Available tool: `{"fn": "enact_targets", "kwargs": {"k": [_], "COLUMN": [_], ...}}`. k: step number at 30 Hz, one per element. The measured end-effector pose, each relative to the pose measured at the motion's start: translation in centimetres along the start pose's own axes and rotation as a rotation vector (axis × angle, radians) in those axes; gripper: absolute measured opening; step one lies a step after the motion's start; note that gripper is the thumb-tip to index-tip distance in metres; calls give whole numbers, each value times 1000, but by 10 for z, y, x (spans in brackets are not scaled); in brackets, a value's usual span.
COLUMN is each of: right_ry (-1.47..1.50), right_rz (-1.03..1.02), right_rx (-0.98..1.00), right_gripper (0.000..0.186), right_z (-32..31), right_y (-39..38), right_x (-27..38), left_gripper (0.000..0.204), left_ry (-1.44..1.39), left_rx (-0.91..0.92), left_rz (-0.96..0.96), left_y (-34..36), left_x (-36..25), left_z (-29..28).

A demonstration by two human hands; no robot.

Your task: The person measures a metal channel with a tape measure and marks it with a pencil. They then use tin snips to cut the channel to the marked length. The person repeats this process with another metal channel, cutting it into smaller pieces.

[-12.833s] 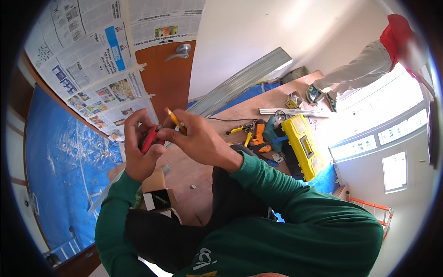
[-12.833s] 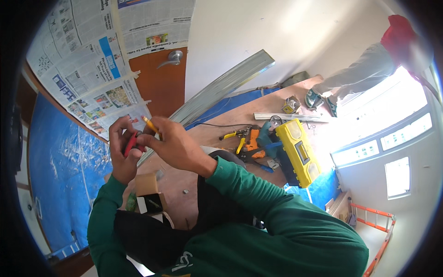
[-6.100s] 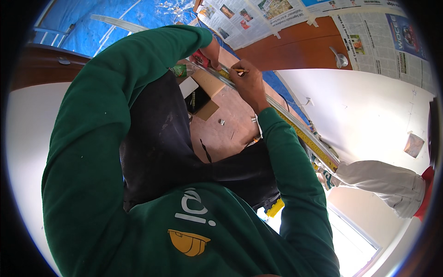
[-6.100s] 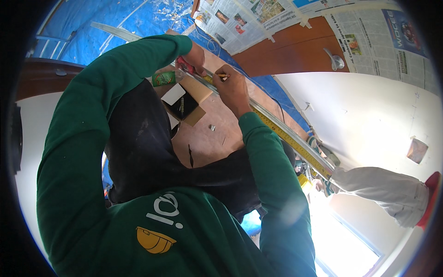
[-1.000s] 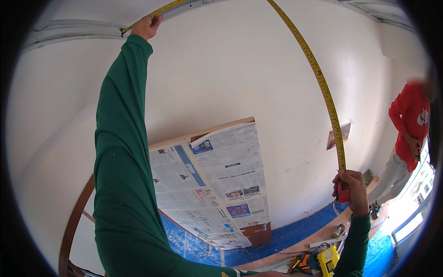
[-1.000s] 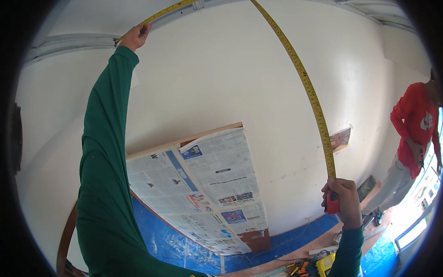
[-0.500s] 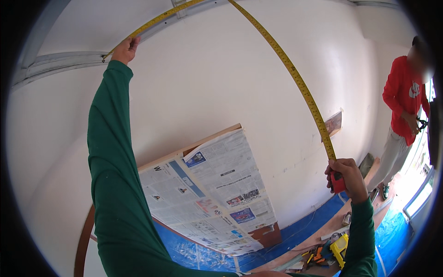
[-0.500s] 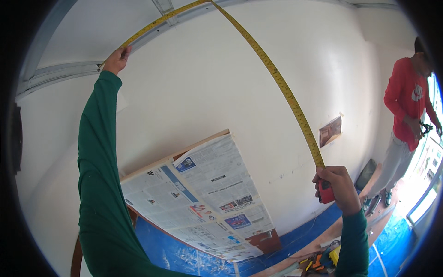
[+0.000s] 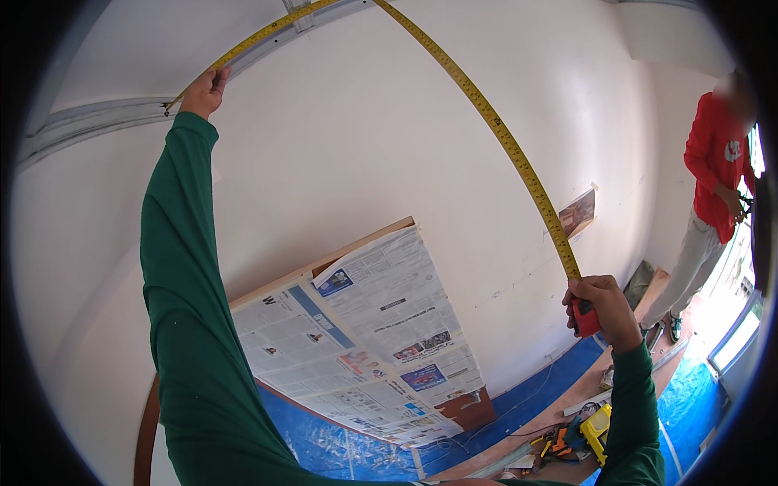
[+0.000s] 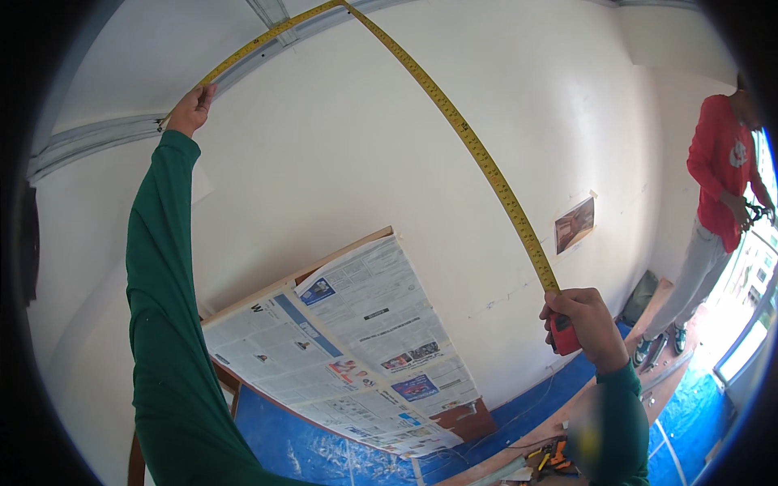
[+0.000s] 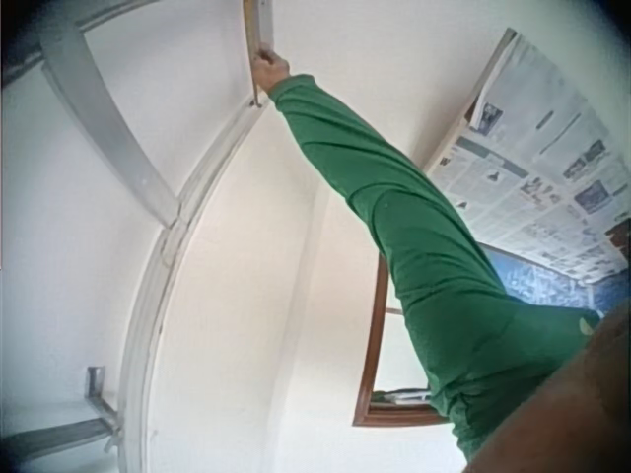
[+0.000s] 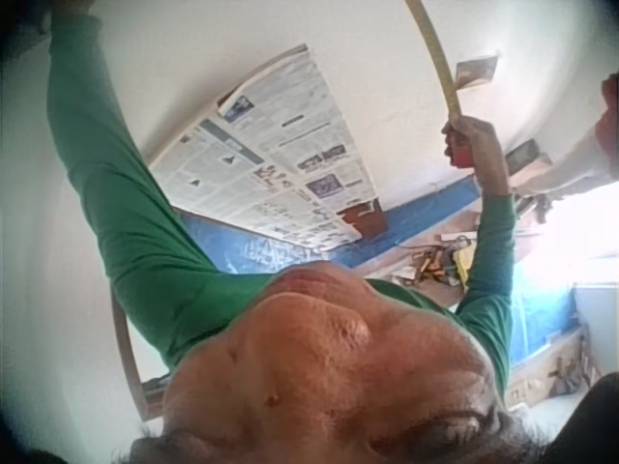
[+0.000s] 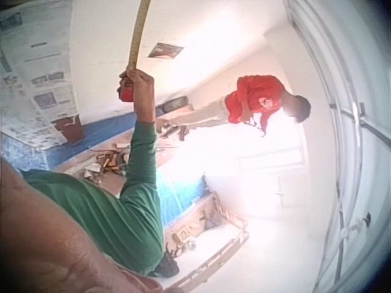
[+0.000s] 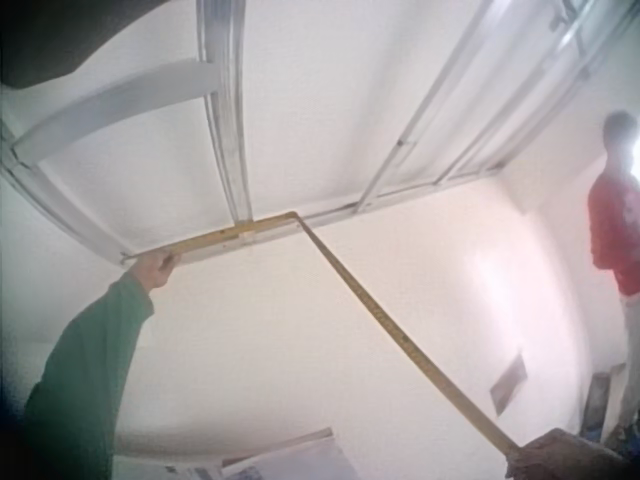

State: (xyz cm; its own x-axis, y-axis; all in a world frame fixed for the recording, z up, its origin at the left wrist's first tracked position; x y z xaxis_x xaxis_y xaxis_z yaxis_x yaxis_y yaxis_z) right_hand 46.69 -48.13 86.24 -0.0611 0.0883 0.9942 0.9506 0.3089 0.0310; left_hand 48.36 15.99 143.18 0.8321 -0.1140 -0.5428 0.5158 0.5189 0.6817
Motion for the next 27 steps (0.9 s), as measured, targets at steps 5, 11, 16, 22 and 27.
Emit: {"fn": "enact_targets", "kwargs": {"k": [5, 11, 16, 22, 27], "right_ry": [-6, -155, -368, -448, -526], "right_rz": [6, -65, 61, 642, 576], "right_rx": [-6, -174, -290, 245, 731], "right_gripper": [42, 39, 27, 26, 26], "right_z": [1, -20, -49, 14, 181], "right_y": [-3, -7, -60, -251, -366], "right_x": [1, -45, -171, -332, -356], "left_gripper": [29, 31, 45, 39, 40], "left_ry": [-38, 12, -76, 227, 313], "left_rx": [-36, 105, 239, 89, -141], "left_rz": [-25, 129, 231, -432, -964], "left_y": [10, -57, -243, -662, -955], "left_x": [2, 33, 110, 202, 189], "left_z": [-3, 18, -25, -210, -292]}}
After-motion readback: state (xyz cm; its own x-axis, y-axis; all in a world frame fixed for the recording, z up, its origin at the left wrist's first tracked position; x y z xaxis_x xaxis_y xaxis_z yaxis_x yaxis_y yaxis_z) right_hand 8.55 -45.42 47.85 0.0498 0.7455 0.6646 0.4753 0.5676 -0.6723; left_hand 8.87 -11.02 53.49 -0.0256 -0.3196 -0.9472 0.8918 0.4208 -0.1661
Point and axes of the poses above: each hand's wrist, its own y-axis towards the middle knuckle, its own z-axis out of the palm, x = y × z, the point moved 4 cm from there along y, towards the middle knuckle, and after that the axes turned 13 degrees about -y, right-handed, at the moved point
